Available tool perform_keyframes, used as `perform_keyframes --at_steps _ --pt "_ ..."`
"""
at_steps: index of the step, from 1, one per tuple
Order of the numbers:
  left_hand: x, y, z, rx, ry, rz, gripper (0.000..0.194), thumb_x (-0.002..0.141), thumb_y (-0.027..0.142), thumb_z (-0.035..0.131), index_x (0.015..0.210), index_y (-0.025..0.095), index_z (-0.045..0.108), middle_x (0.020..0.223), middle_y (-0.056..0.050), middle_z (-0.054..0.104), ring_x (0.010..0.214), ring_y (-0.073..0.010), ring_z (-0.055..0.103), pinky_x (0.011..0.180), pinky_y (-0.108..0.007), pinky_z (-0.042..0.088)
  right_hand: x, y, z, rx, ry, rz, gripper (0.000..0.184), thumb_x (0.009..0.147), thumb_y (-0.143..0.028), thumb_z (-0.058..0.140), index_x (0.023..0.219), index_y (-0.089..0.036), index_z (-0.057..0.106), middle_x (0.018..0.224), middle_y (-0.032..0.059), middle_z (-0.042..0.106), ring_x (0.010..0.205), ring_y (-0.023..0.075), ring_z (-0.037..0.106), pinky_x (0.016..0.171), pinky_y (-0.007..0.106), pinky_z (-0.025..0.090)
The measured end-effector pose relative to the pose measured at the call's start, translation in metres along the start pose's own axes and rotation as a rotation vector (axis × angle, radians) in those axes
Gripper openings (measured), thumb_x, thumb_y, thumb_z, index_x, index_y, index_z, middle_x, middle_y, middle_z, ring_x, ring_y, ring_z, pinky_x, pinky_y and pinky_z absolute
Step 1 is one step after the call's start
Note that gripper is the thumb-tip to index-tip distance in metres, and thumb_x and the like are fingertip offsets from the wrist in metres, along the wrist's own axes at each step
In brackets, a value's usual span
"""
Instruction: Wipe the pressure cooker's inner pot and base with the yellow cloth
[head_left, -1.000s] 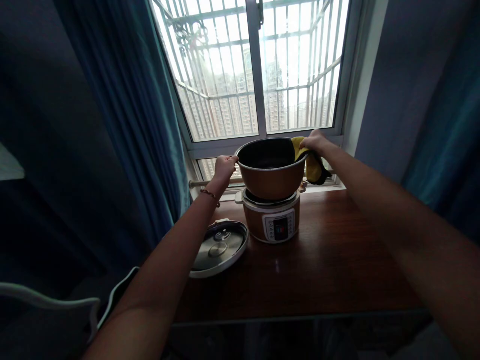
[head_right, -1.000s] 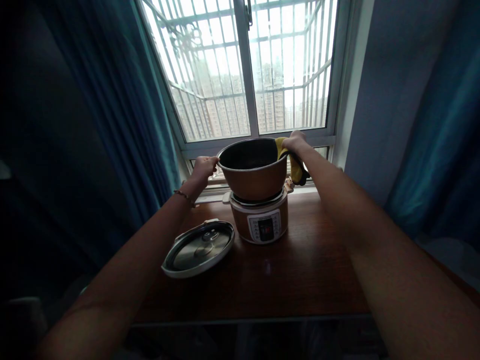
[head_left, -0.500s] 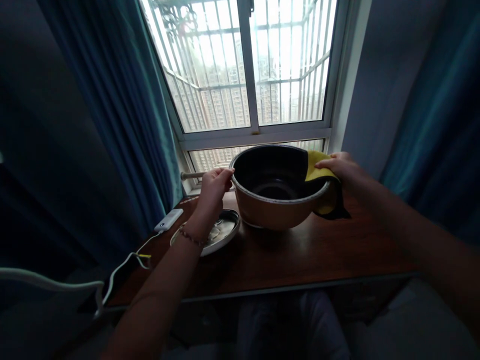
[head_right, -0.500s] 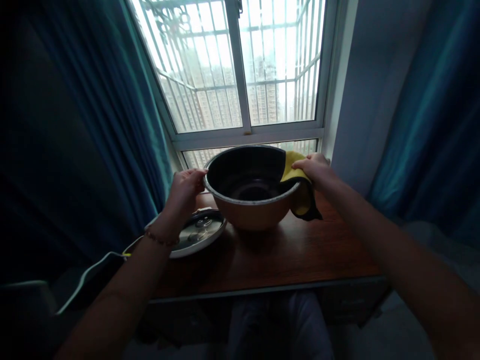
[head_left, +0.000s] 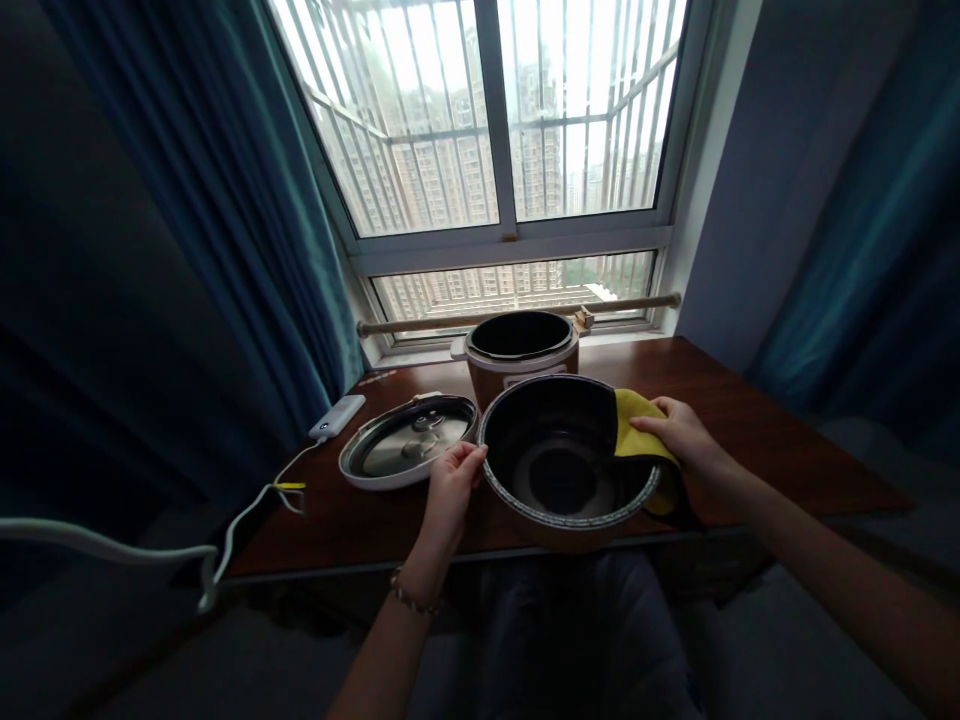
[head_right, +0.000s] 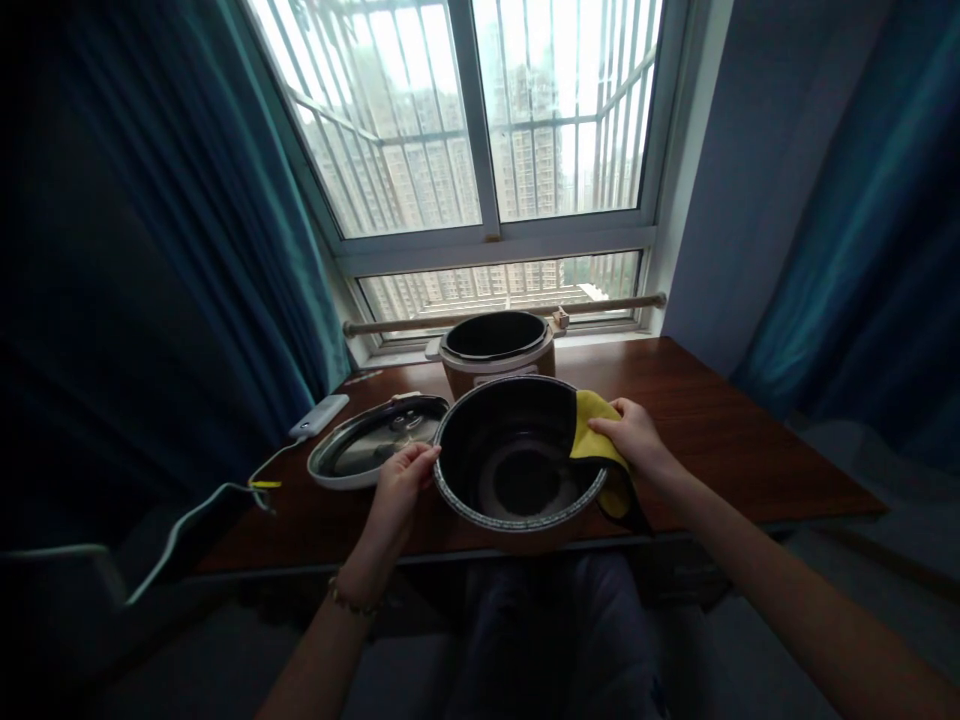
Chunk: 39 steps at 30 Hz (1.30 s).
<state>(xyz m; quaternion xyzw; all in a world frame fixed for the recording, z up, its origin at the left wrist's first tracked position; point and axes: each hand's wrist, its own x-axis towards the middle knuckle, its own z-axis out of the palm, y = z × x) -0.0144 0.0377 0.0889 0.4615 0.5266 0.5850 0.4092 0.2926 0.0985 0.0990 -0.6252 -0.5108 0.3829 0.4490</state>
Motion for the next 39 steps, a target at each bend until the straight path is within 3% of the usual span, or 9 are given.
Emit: perform_keyframes --at_steps 6,14,25,39 --pt "-0.003 -0.029 -0.002 0.009 0.003 -0.052 0.028 0.066 0.039 0.062 0.055 0.017 0.048 0.046 0.007 0.039 0.042 -0.006 0.031 0.043 -0.02 0.022 0.006 0.027 0.012 -0.051 -0.024 -0.03 0.021 0.058 -0.027 0.067 0.073 -0.019 0.055 0.068 0.0018 0.061 0.06 0.0173 0.058 0.051 0.027 0.046" --pt "0.004 -0.044 -0.007 0.038 0.002 -0.065 0.03 0.066 0.042 0.063 0.056 0.017 0.049 0.047 0.007 0.039 0.043 -0.0064 0.032 0.044 -0.02 0.023 0.021 0.044 0.025 -0.097 -0.016 -0.054 0.023 0.059 -0.03 0.066 0.075 -0.018 0.055 0.07 0.0017 0.062 0.063 0.0177 0.06 0.053 0.026 0.046" --pt "0.015 -0.056 -0.01 0.025 0.055 -0.067 0.03 0.067 0.044 0.061 0.058 0.019 0.049 0.049 0.006 0.04 0.044 -0.0076 0.033 0.045 -0.02 0.027 0.02 0.048 0.04 -0.028 0.006 -0.023 0.023 0.06 -0.033 0.064 0.075 -0.02 0.053 0.073 0.0025 0.063 0.065 0.0186 0.061 0.054 0.027 0.047" --pt "0.051 -0.065 -0.014 -0.025 0.103 -0.059 0.03 0.061 0.044 0.064 0.059 0.017 0.049 0.052 0.006 0.046 0.046 -0.0075 0.04 0.046 -0.02 0.031 0.059 0.035 0.068 -0.027 0.028 -0.028 0.02 0.059 -0.029 0.065 0.069 -0.021 0.05 0.066 0.0004 0.06 0.061 0.0168 0.058 0.051 0.025 0.046"
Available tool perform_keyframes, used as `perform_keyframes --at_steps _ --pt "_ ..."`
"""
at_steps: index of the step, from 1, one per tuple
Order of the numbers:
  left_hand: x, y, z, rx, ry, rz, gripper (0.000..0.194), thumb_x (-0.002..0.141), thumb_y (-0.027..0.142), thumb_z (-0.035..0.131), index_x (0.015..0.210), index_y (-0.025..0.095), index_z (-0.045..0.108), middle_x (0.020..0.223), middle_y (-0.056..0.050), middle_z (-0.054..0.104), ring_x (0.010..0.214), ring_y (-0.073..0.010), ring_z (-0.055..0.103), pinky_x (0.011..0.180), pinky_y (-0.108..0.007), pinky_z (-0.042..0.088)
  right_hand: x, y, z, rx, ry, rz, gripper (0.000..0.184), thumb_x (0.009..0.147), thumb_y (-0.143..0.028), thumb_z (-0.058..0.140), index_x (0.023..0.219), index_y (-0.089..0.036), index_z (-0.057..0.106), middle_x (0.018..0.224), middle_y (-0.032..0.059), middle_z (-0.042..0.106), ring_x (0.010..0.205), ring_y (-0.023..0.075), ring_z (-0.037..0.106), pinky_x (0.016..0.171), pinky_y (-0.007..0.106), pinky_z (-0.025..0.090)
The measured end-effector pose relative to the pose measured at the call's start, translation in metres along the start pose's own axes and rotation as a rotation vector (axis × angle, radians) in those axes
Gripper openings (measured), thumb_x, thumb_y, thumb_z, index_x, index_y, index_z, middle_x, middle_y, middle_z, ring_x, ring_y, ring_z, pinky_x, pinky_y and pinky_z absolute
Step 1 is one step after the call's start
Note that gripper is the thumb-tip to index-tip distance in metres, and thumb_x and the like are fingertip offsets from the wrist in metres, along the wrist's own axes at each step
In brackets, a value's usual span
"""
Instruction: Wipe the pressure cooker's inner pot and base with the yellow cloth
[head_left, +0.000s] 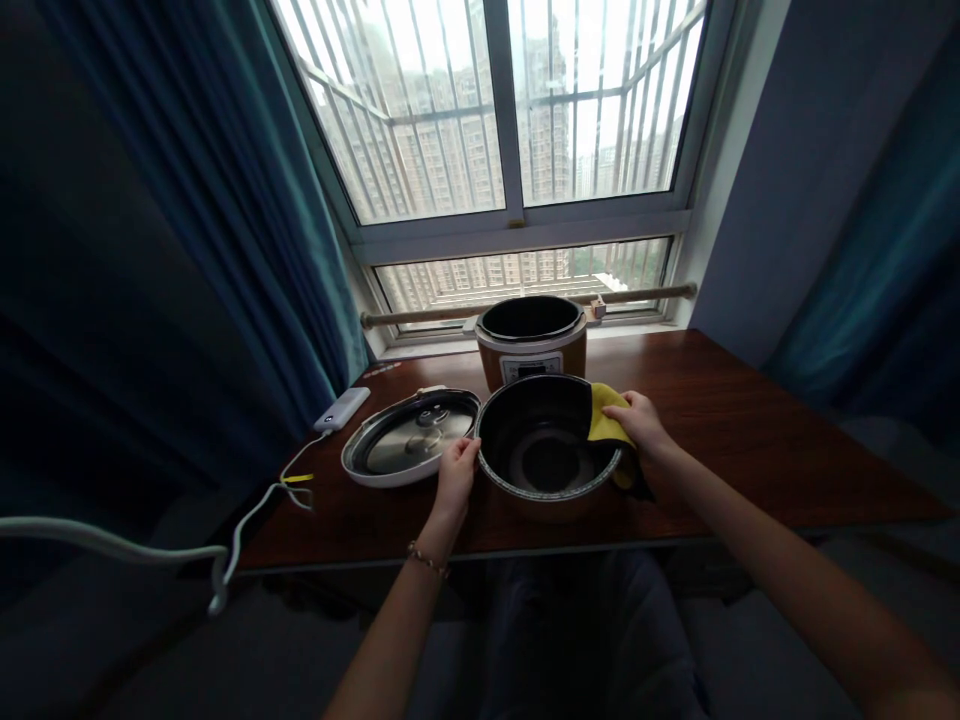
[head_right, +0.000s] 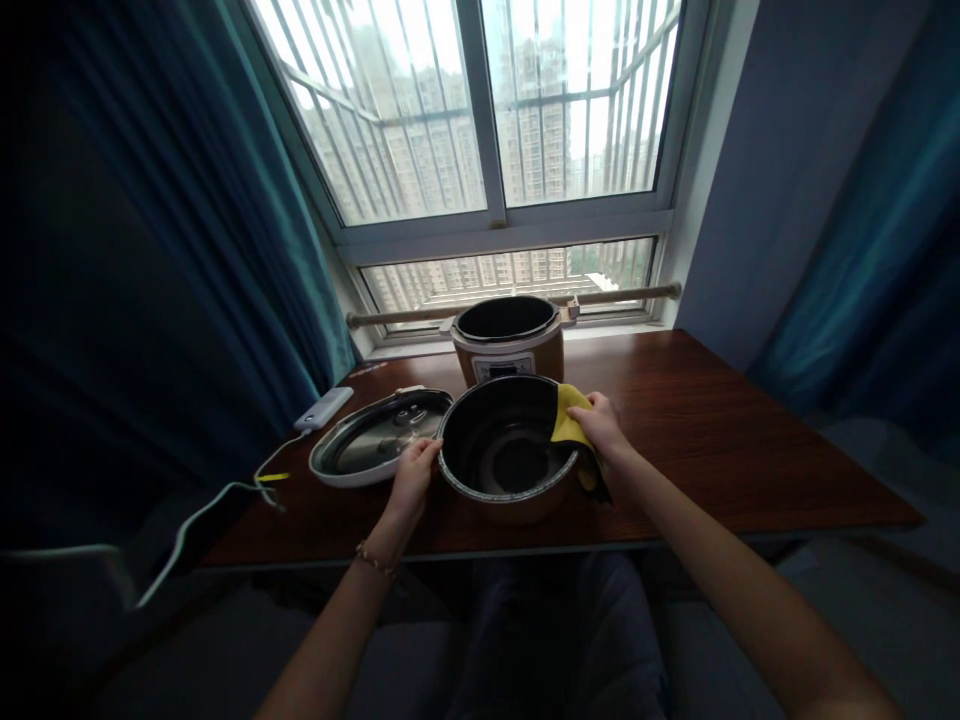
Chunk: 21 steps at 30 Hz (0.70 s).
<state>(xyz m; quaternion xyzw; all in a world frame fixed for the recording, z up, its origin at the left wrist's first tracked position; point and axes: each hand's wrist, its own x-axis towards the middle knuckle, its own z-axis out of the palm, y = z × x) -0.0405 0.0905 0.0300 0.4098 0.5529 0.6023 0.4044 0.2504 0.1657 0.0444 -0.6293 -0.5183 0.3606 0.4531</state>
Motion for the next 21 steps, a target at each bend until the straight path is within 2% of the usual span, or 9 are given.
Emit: perform_keyframes --at_steps 11,21 --pt "-0.016 -0.002 0.005 -0.009 -0.069 0.0 0.029 0.066 0.042 0.063 0.058 0.018 0.049 0.051 0.007 0.043 0.045 -0.0063 0.036 0.045 -0.019 0.028 -0.019 0.0 -0.018 0.071 -0.005 0.076 0.016 0.059 -0.023 0.064 0.065 -0.022 0.049 0.065 0.0023 0.06 0.06 0.0182 0.059 0.051 0.027 0.048" --pt "-0.022 -0.003 0.007 0.086 -0.081 0.037 0.032 0.071 0.047 0.059 0.061 0.017 0.05 0.052 0.006 0.041 0.045 -0.007 0.035 0.045 -0.02 0.026 -0.022 0.011 -0.017 0.059 -0.028 0.09 0.016 0.062 -0.025 0.065 0.069 -0.02 0.051 0.067 0.0031 0.062 0.062 0.0185 0.061 0.053 0.028 0.049"
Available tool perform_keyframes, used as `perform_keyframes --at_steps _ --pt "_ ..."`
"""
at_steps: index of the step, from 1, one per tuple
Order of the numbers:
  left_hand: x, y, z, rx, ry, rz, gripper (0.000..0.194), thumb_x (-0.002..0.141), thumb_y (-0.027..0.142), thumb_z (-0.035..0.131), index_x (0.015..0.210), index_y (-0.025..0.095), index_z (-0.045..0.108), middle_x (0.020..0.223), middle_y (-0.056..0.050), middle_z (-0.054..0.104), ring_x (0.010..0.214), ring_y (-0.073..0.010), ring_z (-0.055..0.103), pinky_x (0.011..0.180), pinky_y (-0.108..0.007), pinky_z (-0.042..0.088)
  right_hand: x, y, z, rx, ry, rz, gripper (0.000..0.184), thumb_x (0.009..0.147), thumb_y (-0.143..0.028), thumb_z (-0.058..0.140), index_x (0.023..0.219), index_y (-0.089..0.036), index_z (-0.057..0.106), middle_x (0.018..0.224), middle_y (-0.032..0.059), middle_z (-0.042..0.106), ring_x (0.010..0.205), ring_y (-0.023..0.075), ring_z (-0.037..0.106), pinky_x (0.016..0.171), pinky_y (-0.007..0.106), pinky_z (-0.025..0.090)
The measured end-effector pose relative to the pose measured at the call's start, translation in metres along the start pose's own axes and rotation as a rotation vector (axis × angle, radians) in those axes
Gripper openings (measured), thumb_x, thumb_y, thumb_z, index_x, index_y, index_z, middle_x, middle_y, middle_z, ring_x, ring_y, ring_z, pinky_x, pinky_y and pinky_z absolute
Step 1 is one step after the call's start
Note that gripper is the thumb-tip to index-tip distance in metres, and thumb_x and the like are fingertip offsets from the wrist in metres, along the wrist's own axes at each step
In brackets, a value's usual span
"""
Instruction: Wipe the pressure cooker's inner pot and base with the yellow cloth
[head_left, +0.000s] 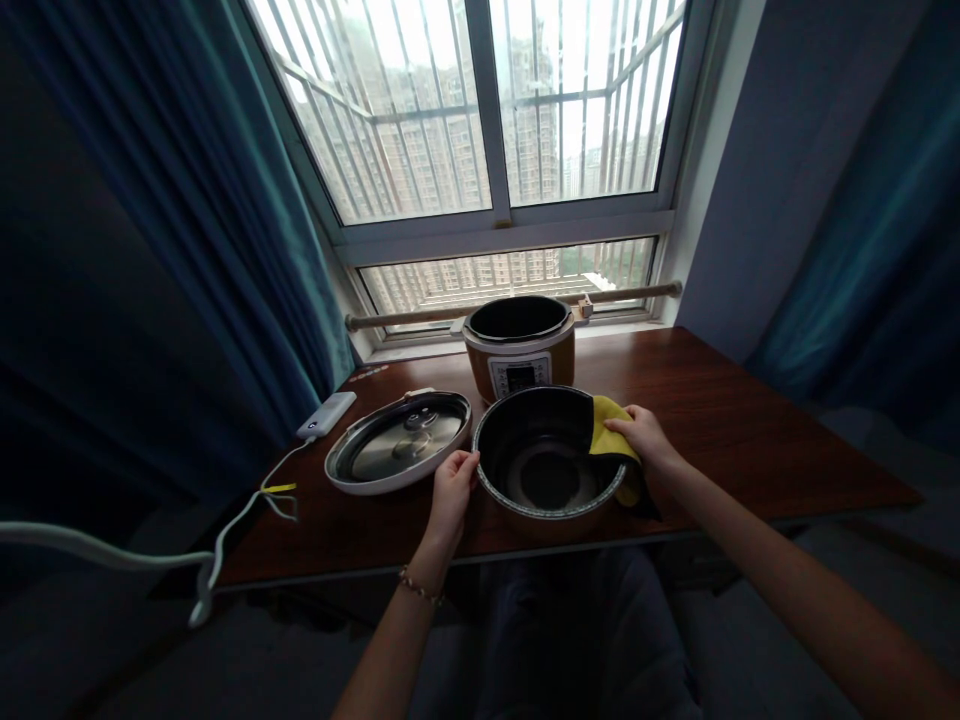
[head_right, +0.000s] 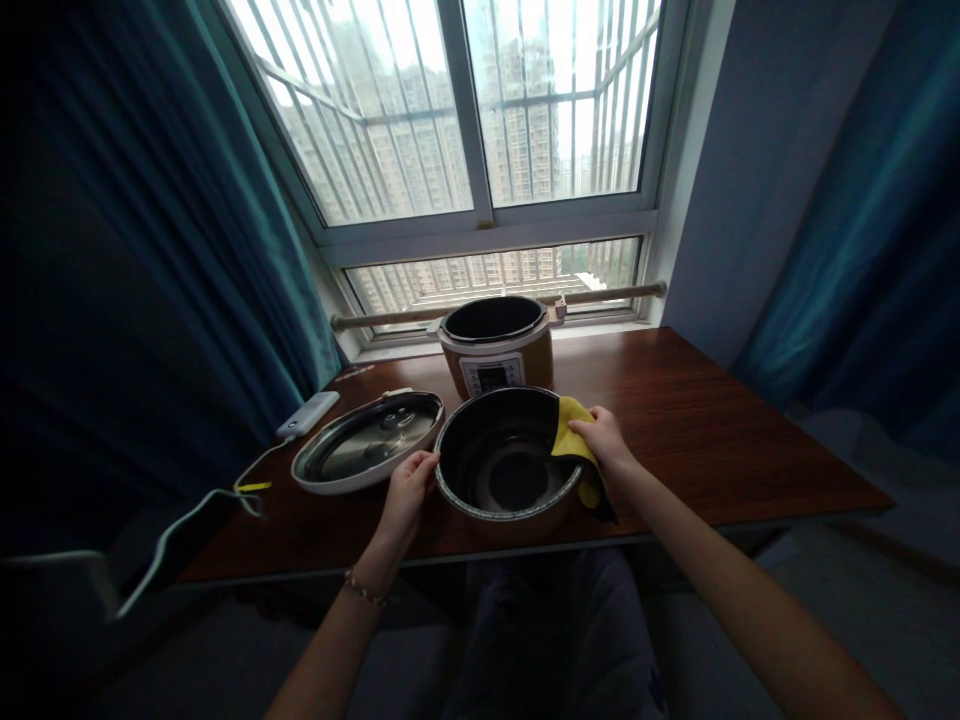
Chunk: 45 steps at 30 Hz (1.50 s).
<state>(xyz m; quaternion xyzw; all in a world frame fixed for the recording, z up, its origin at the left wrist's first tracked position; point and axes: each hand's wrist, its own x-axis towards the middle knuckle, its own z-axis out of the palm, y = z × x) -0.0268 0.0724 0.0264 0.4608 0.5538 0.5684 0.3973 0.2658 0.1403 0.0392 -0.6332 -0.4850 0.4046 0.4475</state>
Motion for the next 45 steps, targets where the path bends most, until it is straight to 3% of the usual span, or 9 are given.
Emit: perform_keyframes --at_steps 4,7,12,17,19,25,32,38,45 --pt "-0.005 0.002 -0.004 0.08 -0.001 0.028 0.034 0.076 0.049 0.053 0.064 0.018 0.05 0.053 0.006 0.041 0.047 -0.0088 0.037 0.047 -0.021 0.029 0.004 0.005 -0.003 -0.041 0.004 -0.025 0.024 0.063 -0.033 0.067 0.076 -0.018 0.053 0.073 0.0047 0.064 0.069 0.0203 0.062 0.057 0.029 0.05" --pt "-0.013 0.01 -0.009 0.382 0.049 0.125 0.035 0.083 0.048 0.044 0.067 0.018 0.052 0.058 0.002 0.049 0.056 -0.0139 0.047 0.056 -0.026 0.037 0.002 0.008 -0.009 -0.096 0.054 -0.063 0.038 0.067 -0.041 0.064 0.092 -0.016 0.052 0.083 0.0075 0.064 0.077 0.0217 0.062 0.064 0.031 0.051" --pt "-0.04 0.024 -0.006 0.854 0.216 0.667 0.028 0.086 0.034 0.044 0.104 0.014 0.053 0.107 -0.013 0.057 0.109 -0.0281 0.048 0.093 -0.045 0.037 -0.027 0.01 -0.021 -0.228 0.047 -0.42 0.049 0.078 -0.044 0.056 0.119 -0.019 0.048 0.115 0.0109 0.057 0.101 0.0231 0.057 0.084 0.038 0.048" --pt "-0.065 0.022 0.015 0.821 -0.275 0.993 0.034 0.087 0.023 0.043 0.12 0.015 0.046 0.118 -0.011 0.057 0.121 -0.0241 0.043 0.102 -0.045 0.03 -0.054 0.01 -0.033 -0.379 -0.213 -0.782 0.034 0.087 -0.034 0.046 0.118 -0.024 0.056 0.134 0.0048 0.045 0.131 0.0218 0.03 0.109 0.042 0.025" --pt "-0.068 0.017 0.022 0.823 -0.358 1.022 0.034 0.087 0.026 0.043 0.119 0.015 0.048 0.114 -0.01 0.061 0.116 -0.0243 0.048 0.099 -0.044 0.032 -0.054 0.012 -0.037 -0.407 -0.281 -0.807 0.032 0.088 -0.032 0.045 0.116 -0.023 0.058 0.133 0.0048 0.047 0.131 0.0218 0.029 0.109 0.043 0.025" --pt "-0.067 0.006 0.031 0.765 -0.19 1.004 0.025 0.085 0.017 0.044 0.105 0.017 0.059 0.094 -0.006 0.068 0.091 -0.0195 0.059 0.083 -0.037 0.037 -0.044 0.01 -0.037 -0.383 -0.172 -0.876 0.019 0.086 -0.03 0.05 0.09 -0.02 0.066 0.102 0.0055 0.065 0.111 0.0214 0.049 0.098 0.04 0.038" --pt "-0.067 0.003 0.036 0.697 -0.122 1.02 0.021 0.083 0.013 0.046 0.097 0.017 0.061 0.088 -0.004 0.068 0.09 -0.0188 0.059 0.081 -0.035 0.036 -0.077 -0.034 -0.015 -0.148 0.214 -0.492 0.032 0.088 -0.043 0.043 0.079 -0.017 0.06 0.068 0.0017 0.06 0.062 0.0136 0.055 0.056 0.023 0.042" --pt "-0.065 -0.002 0.037 0.709 -0.09 1.057 0.017 0.081 0.013 0.046 0.09 0.016 0.06 0.085 -0.006 0.068 0.087 -0.0202 0.059 0.08 -0.037 0.036 -0.133 -0.041 0.032 -0.588 -0.196 -0.76 0.03 0.09 -0.036 0.041 0.074 -0.017 0.06 0.072 0.0035 0.063 0.07 0.0154 0.057 0.067 0.026 0.039" --pt "-0.062 -0.003 0.035 0.707 -0.106 1.063 0.015 0.082 0.014 0.044 0.087 0.016 0.058 0.082 -0.007 0.066 0.086 -0.0208 0.058 0.078 -0.037 0.037 -0.14 -0.035 0.052 -0.862 -0.359 -0.886 0.031 0.091 -0.022 0.032 0.072 -0.016 0.056 0.071 0.0042 0.061 0.067 0.0157 0.054 0.064 0.028 0.034"
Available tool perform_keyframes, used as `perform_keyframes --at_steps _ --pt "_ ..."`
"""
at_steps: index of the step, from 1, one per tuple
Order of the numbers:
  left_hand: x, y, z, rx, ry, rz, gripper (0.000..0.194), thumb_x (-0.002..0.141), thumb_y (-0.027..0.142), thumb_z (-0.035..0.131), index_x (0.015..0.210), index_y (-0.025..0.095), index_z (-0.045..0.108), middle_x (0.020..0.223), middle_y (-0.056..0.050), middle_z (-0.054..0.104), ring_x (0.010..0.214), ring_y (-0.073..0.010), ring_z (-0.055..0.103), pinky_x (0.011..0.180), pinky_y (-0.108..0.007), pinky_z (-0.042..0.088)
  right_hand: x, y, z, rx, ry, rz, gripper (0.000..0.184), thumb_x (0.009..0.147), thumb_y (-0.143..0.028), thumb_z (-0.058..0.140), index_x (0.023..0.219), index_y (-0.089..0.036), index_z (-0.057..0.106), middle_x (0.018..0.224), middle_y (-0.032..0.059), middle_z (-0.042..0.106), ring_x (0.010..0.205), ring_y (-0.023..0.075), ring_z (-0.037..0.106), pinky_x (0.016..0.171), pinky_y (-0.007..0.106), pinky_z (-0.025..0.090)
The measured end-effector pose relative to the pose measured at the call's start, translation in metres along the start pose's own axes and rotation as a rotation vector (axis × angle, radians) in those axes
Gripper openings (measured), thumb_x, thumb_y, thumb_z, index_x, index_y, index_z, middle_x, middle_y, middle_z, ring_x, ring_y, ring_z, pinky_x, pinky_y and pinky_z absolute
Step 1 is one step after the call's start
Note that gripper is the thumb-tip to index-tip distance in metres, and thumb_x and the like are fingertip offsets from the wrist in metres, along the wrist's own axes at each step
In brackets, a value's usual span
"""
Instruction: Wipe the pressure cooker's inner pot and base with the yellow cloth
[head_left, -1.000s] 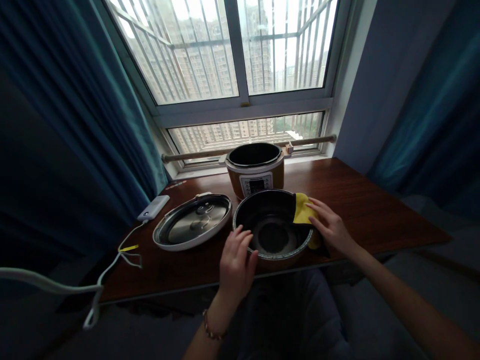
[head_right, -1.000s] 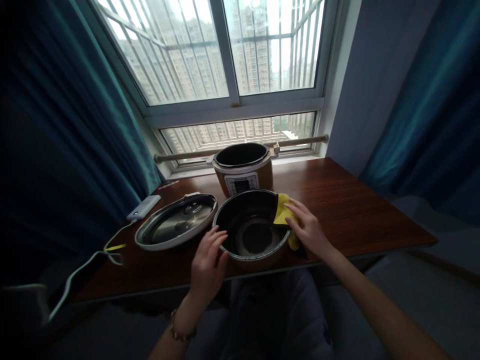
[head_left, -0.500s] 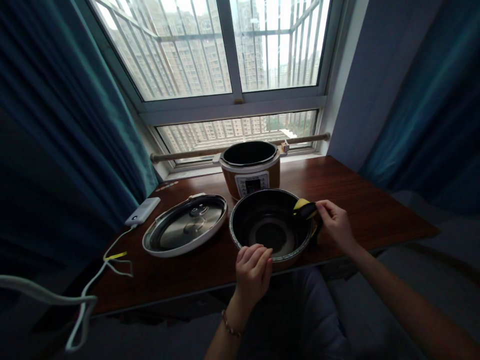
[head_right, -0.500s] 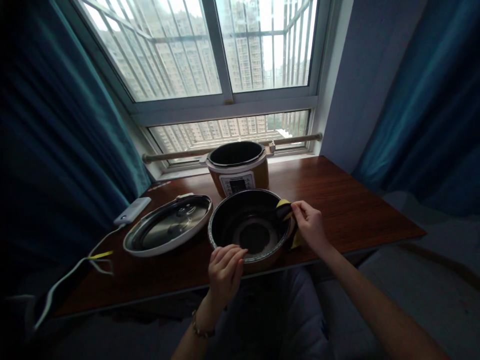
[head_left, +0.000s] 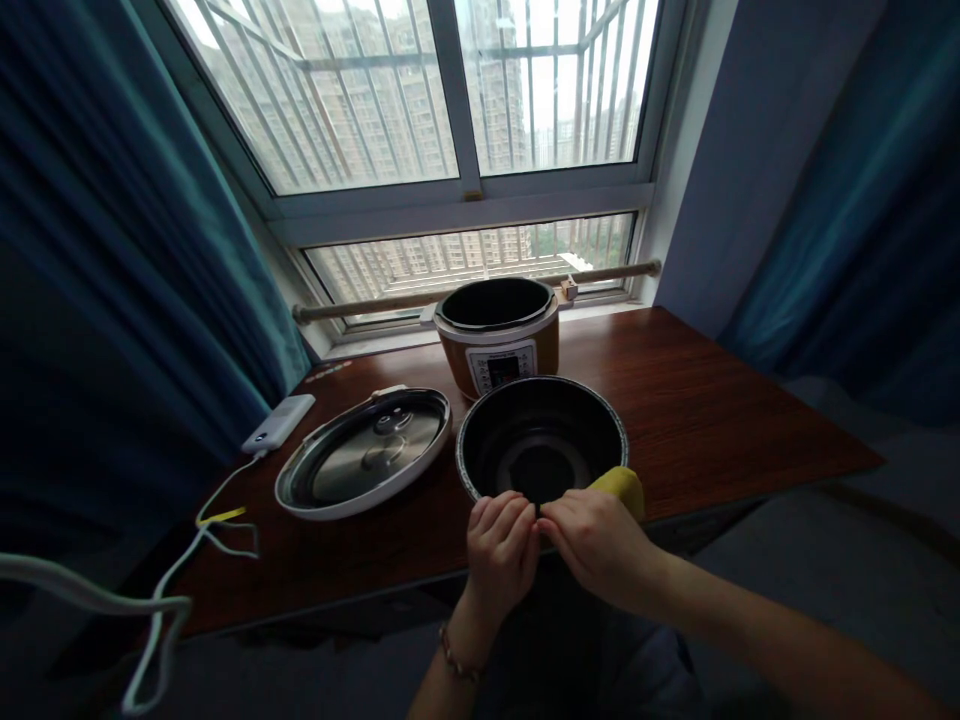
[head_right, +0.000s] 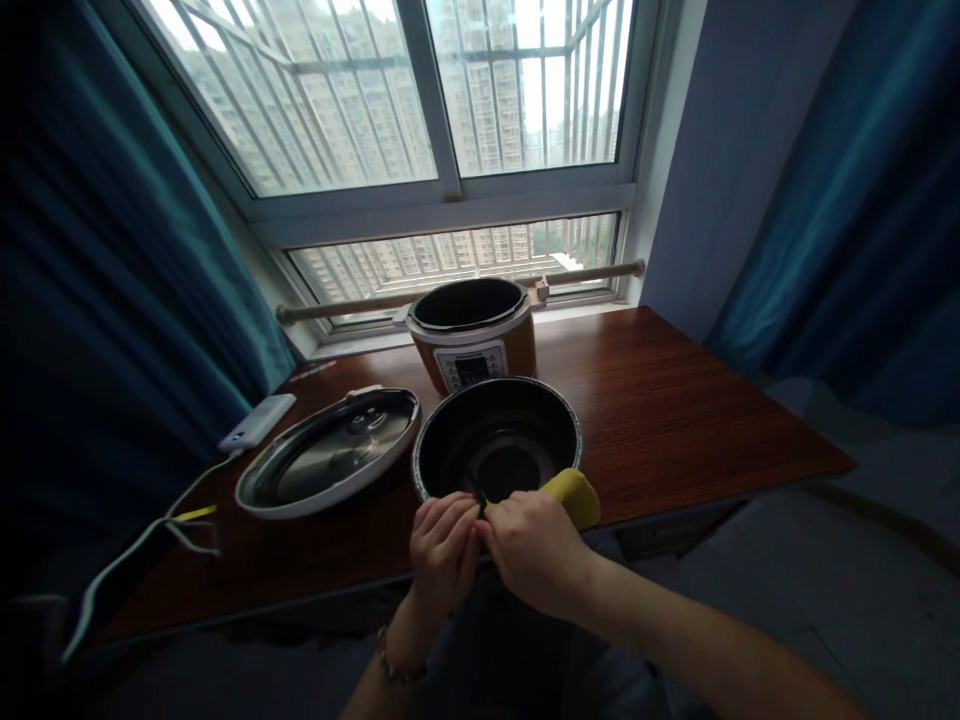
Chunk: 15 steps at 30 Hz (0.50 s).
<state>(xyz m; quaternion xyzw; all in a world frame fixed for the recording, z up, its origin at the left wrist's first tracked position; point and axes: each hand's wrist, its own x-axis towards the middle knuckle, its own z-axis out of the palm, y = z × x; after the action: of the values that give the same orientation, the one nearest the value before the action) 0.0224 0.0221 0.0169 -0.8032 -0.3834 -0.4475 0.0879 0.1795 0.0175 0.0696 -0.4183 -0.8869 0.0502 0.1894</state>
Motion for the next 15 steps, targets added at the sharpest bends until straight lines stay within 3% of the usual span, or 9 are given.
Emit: perform_keyframes --at_steps 6,12,15 --pt "0.0 0.0 -0.002 -0.001 -0.044 -0.022 0.014 0.082 0.015 0.044 0.083 0.017 0.057 0.078 -0.005 0.064 0.083 -0.0201 0.057 0.078 -0.037 0.036 0.002 0.021 -0.013 -0.048 -0.113 -0.072 0.034 0.092 -0.026 0.03 0.072 -0.016 0.055 0.069 0.0041 0.062 0.064 0.0134 0.054 0.061 0.026 0.031" --pt "0.004 0.004 -0.006 -0.06 -0.071 -0.059 0.013 0.082 0.015 0.043 0.081 0.018 0.056 0.076 -0.004 0.063 0.084 -0.0187 0.057 0.078 -0.035 0.036 0.002 0.069 -0.028 -0.016 -0.159 -0.203 0.037 0.091 -0.026 0.031 0.068 -0.016 0.057 0.066 0.0039 0.059 0.063 0.0119 0.051 0.061 0.024 0.033" --pt "0.004 0.004 -0.006 -0.08 -0.054 -0.056 0.013 0.082 0.015 0.043 0.081 0.019 0.056 0.076 -0.004 0.063 0.084 -0.0184 0.057 0.078 -0.035 0.036 0.006 0.095 -0.036 0.038 -0.177 -0.225 0.035 0.09 -0.025 0.034 0.067 -0.017 0.059 0.068 0.0033 0.06 0.072 0.0133 0.053 0.074 0.028 0.038"
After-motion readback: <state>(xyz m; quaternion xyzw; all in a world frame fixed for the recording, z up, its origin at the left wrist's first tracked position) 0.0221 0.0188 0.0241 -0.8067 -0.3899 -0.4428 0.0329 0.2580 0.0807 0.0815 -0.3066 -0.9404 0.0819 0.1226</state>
